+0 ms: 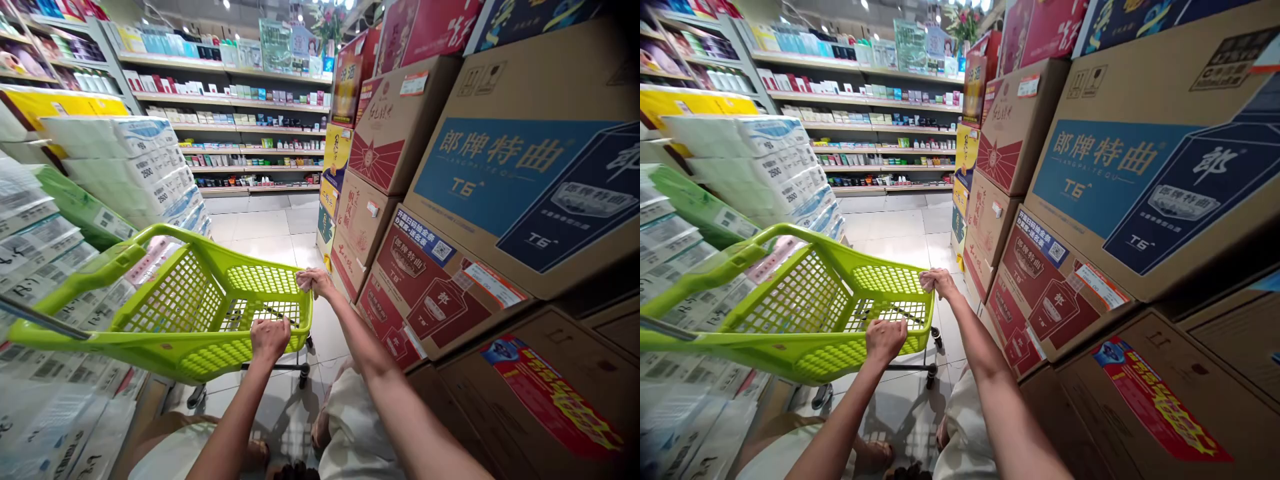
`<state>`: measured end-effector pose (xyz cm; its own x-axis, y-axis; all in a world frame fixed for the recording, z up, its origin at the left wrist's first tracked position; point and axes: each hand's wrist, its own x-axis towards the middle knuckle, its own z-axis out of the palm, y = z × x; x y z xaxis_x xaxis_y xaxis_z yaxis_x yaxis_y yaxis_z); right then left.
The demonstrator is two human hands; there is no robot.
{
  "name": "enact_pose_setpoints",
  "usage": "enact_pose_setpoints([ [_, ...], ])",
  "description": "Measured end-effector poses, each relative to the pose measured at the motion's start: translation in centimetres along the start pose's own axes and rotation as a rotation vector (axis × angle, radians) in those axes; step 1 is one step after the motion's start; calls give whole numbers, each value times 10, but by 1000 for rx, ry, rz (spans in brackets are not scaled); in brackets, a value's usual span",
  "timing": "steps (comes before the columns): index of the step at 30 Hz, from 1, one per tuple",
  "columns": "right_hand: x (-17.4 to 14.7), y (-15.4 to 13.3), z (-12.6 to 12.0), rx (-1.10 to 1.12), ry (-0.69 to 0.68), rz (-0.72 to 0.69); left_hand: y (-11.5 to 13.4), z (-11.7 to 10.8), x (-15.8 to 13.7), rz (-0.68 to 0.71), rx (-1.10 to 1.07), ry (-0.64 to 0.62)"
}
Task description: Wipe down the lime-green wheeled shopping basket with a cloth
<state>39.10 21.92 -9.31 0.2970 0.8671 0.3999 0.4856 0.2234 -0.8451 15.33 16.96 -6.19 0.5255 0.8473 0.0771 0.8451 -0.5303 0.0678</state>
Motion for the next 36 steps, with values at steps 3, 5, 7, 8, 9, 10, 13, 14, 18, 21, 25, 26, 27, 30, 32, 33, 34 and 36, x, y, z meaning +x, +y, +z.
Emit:
enact_pose_setpoints([
  [3,-50,4,20,-42,73,-1,-1,5,3,-3,-9,32],
  [5,-94,7,30,-68,155,-37,-3,8,4,9,-9,58],
  [7,-128,6,32,-54,125,-86,-5,11,5,16,-8,76],
  [8,-139,5,30,-39,106,-88,-5,12,5,14,-10,83],
  [9,-144,3,25,-28,107,-65,-6,13,5,13,-12,89],
  [10,-145,0,20,-26,143,-13,-6,13,5,13,-13,95],
  [13,-130,-5,6,-94,400,220,-5,14,5,16,-16,109],
  [14,-124,-6,6,-126,457,279,-5,15,5,19,-18,112],
  [18,-115,-4,34,-168,321,345,-7,19,3,31,-33,138],
  [21,-116,3,63,-190,258,338,-9,21,3,41,-46,154],
  [25,-91,13,69,-278,268,373,-12,19,4,70,-90,147],
  [26,-80,14,66,-299,244,376,-13,18,5,71,-98,143],
  [27,-67,15,62,-320,217,370,-13,18,5,69,-104,139],
  [30,-23,16,53,-373,154,339,-12,18,6,63,-104,132],
  [32,2,15,49,-352,144,319,-10,18,7,58,-102,124],
  [33,11,16,48,-319,142,299,-10,18,7,53,-104,120],
  [34,16,16,46,-281,140,275,-9,18,8,44,-107,116],
  [36,14,18,44,-214,145,221,-8,18,11,25,-101,109],
])
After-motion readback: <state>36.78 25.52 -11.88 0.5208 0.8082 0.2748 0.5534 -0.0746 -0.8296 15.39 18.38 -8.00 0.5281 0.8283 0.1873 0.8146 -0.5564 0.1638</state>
